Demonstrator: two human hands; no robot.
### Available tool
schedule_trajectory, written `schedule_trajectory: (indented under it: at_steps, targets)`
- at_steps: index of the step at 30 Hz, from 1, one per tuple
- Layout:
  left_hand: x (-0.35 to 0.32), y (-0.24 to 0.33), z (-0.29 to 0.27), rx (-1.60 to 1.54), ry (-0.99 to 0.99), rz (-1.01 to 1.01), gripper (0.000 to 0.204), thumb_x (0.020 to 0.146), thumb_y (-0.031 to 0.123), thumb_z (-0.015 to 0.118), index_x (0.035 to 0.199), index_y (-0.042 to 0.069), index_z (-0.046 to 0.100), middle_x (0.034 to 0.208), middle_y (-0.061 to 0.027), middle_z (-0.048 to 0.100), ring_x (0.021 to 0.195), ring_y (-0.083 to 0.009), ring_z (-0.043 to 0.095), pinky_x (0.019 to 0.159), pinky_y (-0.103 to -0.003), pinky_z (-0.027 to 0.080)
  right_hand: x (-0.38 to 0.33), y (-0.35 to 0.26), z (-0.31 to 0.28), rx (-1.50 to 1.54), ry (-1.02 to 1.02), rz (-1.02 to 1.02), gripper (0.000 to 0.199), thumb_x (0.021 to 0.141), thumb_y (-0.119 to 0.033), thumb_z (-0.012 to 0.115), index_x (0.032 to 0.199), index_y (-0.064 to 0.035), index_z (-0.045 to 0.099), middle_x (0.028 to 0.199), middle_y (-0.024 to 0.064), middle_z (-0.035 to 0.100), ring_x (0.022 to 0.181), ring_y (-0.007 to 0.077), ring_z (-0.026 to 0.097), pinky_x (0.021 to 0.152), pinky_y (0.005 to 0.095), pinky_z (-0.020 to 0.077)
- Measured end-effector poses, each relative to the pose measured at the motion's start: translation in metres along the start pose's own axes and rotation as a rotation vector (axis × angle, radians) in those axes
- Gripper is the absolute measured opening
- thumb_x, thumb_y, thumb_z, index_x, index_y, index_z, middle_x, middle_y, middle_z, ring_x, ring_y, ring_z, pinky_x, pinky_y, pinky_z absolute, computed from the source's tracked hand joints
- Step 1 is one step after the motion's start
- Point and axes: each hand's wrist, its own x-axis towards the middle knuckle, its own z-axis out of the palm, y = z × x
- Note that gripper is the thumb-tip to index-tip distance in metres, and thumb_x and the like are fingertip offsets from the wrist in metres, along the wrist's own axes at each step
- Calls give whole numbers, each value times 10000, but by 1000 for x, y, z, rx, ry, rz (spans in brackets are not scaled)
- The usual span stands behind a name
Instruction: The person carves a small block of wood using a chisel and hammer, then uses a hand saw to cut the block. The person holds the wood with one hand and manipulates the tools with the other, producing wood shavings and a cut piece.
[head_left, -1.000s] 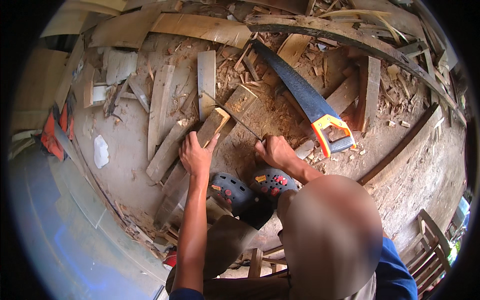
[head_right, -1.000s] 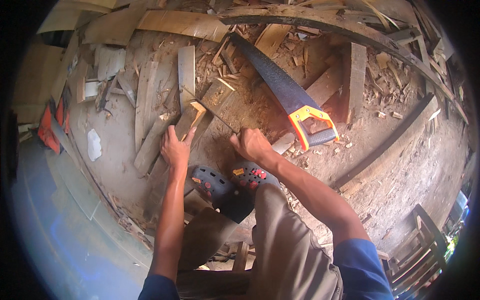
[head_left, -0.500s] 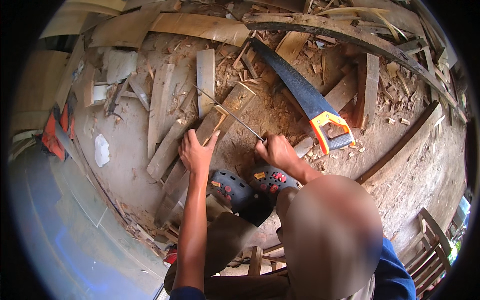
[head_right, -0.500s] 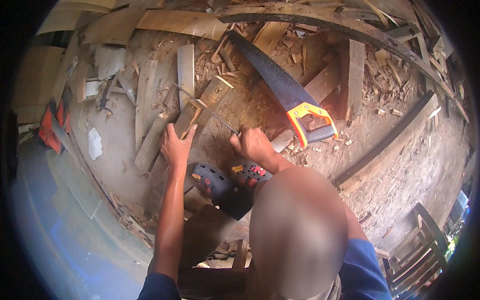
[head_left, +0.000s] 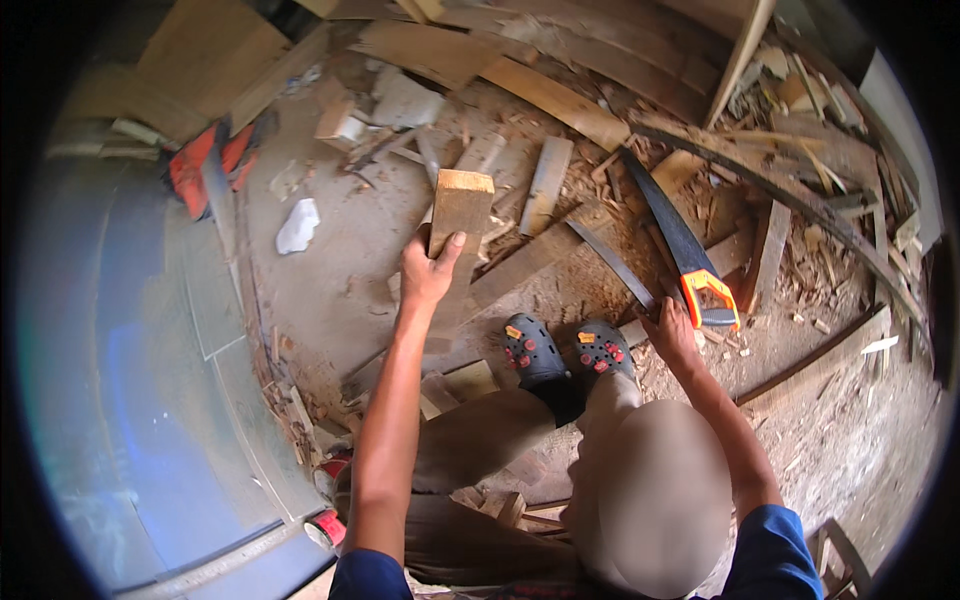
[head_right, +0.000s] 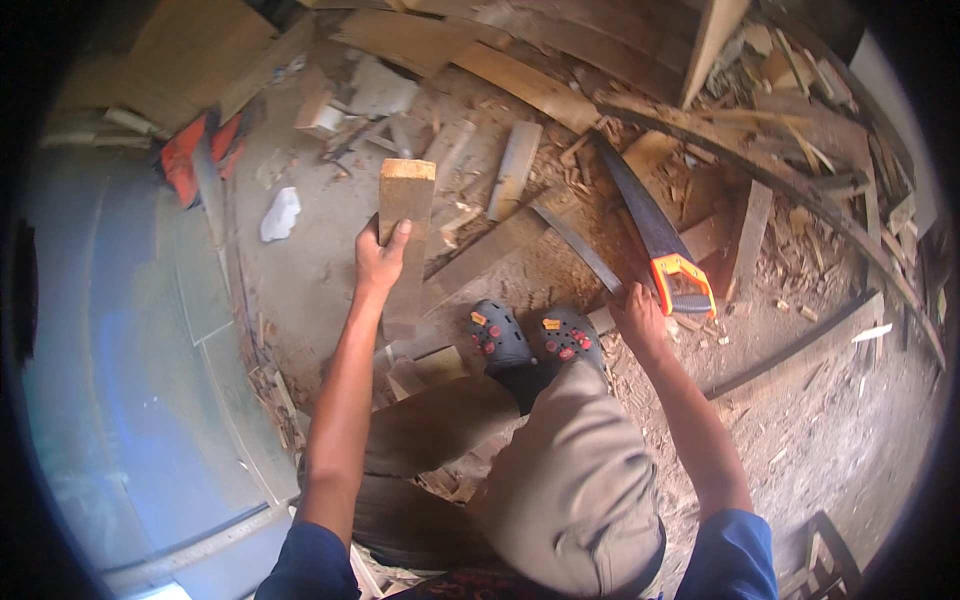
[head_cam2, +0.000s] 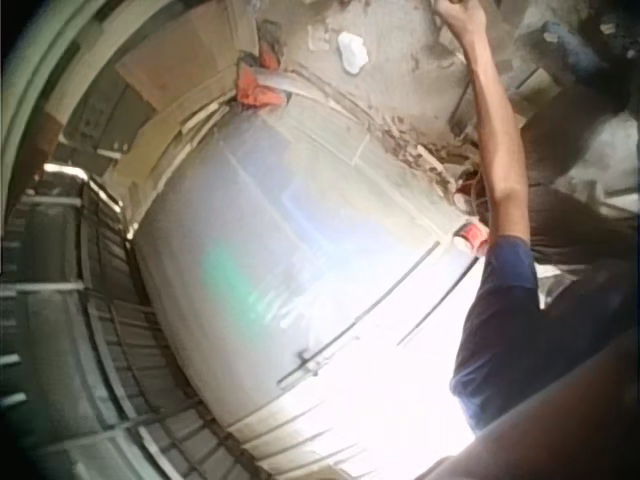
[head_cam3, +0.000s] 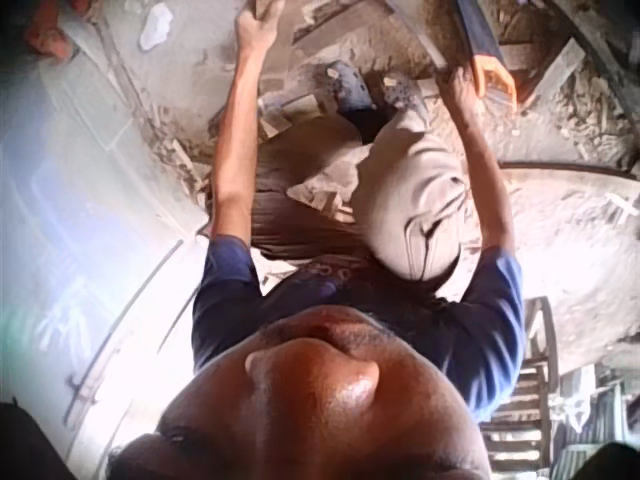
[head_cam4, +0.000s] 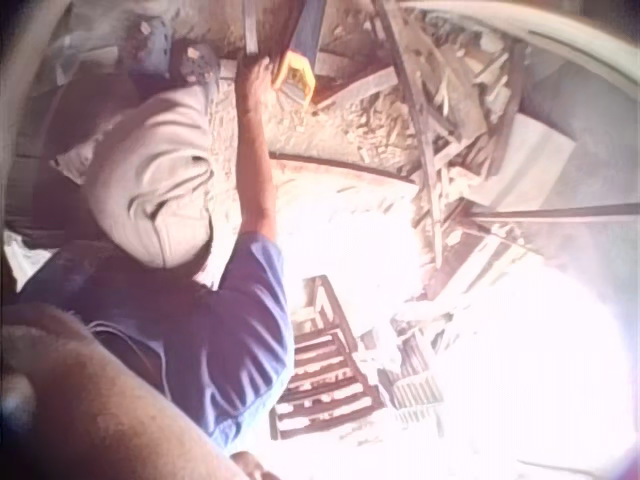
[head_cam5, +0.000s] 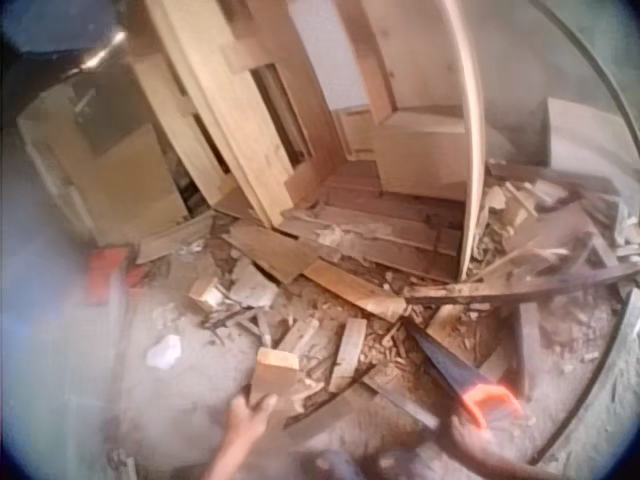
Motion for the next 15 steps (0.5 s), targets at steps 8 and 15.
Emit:
schedule_trajectory:
  at_steps: [8,15]
  targets:
    - [-57,129,-80,-136,216,-78,582,976,519,672,1116,-46,691,941,-116,742,881,-183,674,777,-353,535,39,-181,-131,259,163,-530,596,905,-376,735,1305,25,551,1269,281,595,1199,459,584,1004,497,487]
    - [-142,199,-115,-278,337,8,591,985,506,660,1167,-55,683,1028,-153,753,952,-200,687,833,-368,538,-59,-380,-292,349,32,-1227,857,886,-476,787,1516,-16,432,1379,234,594,1246,367,613,1073,452,481]
